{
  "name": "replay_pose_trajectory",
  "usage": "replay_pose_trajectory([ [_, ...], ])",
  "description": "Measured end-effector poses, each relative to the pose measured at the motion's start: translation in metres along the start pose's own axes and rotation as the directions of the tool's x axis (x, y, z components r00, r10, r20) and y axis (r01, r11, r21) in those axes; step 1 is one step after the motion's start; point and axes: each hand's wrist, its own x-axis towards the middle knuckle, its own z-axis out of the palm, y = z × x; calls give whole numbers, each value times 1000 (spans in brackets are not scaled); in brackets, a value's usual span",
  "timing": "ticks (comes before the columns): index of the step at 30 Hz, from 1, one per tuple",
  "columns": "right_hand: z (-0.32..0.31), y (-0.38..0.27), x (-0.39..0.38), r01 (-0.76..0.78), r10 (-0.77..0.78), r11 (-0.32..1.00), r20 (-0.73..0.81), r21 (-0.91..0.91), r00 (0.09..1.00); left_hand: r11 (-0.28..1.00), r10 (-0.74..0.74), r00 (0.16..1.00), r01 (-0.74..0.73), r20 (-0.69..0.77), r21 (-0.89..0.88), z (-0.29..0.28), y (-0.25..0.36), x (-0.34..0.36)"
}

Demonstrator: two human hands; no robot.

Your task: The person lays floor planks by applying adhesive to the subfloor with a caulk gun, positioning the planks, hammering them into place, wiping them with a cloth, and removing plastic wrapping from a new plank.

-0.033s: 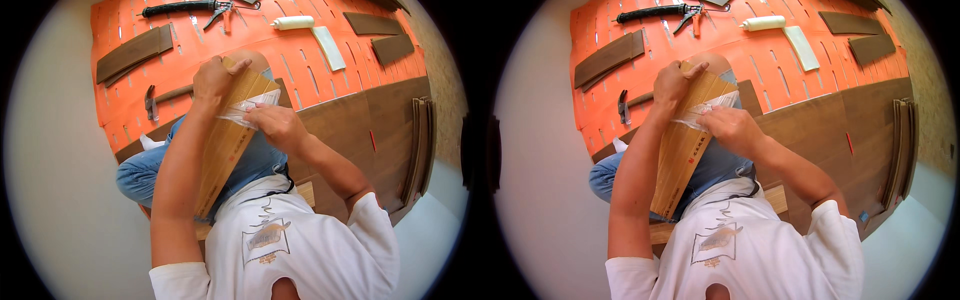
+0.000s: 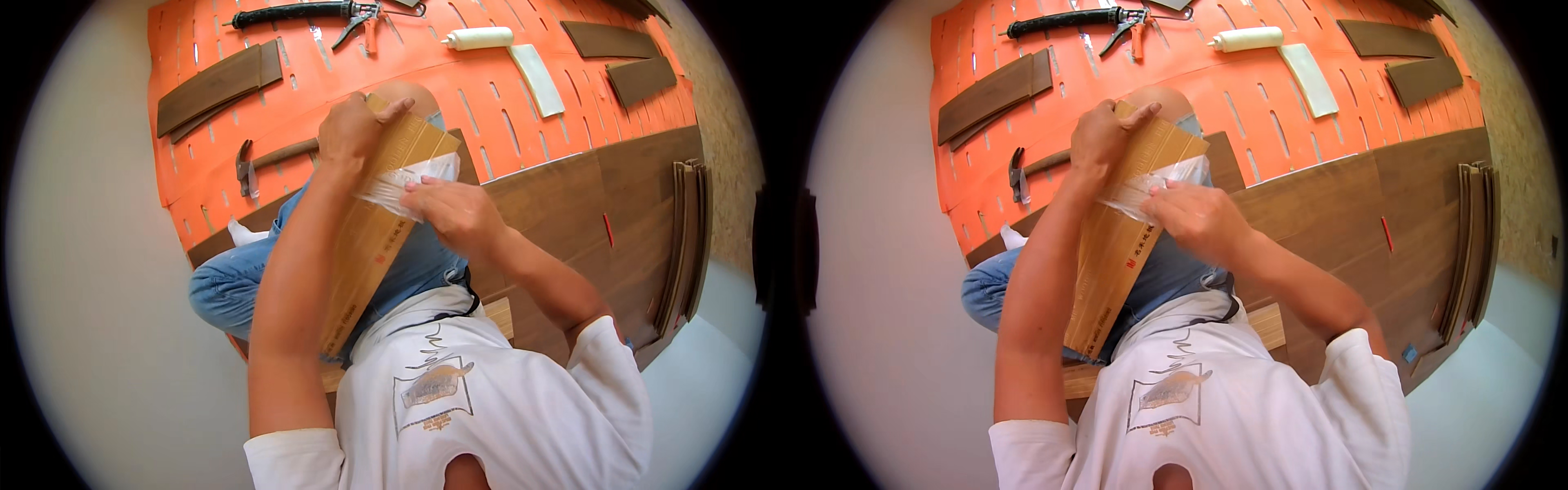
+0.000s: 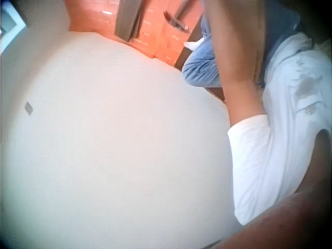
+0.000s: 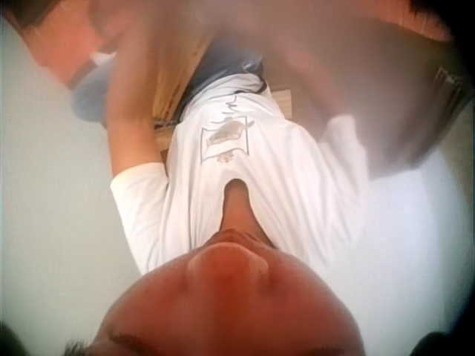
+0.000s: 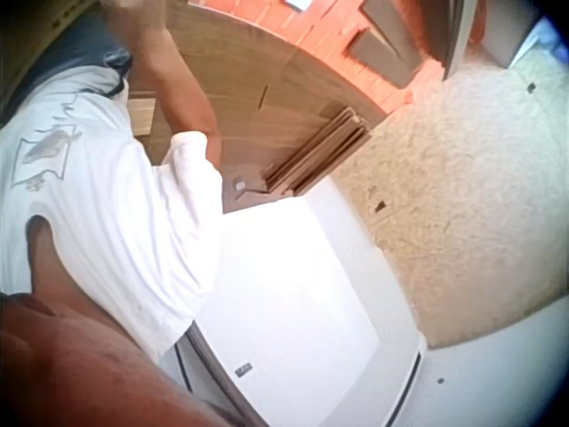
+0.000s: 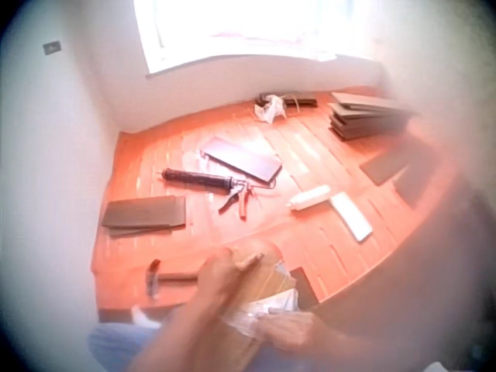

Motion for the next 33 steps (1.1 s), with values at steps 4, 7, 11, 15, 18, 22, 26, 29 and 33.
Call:
replay_pose_trajectory([
  [4, -17, -13, -3, 7, -10, 999, 89, 41, 996, 1000, 4, 1000, -4, -11, -24, 3, 1, 5],
  [7, -29, -31, -11, -3, -6, 998, 129, 67, 992, 999, -19, 999, 17, -27, -46, 6, -4, 8],
  [11, -41, -53, -28, -46, 27, 992, 156, 116, 987, 992, -38, 999, 33, -39, -120, 3, -11, 15],
  [15, -47, -62, -22, -65, 38, 985, 164, 162, 986, 958, -47, 994, 15, -103, -287, -29, -20, 31],
  [18, -48, -71, -3, -17, -14, 981, 159, 194, 987, 985, -67, 923, 2, -378, -171, -67, -47, 49],
  [22, -56, -82, -2, 28, -67, 979, 191, 200, 979, 902, -290, 829, 69, -478, -427, -116, -99, 42],
  [26, -85, -93, -9, 18, -106, 960, 303, 281, 947, 736, -550, 675, 114, -491, -668, -154, -157, 22],
  [29, -107, -102, -14, -59, -51, 952, 348, 300, 936, 470, -669, 615, -86, -418, -879, -178, -202, 15],
  [33, -154, -103, -25, -195, 53, 933, 421, 302, 905, 193, -749, 582, -267, -317, -944, -215, -213, 6],
])
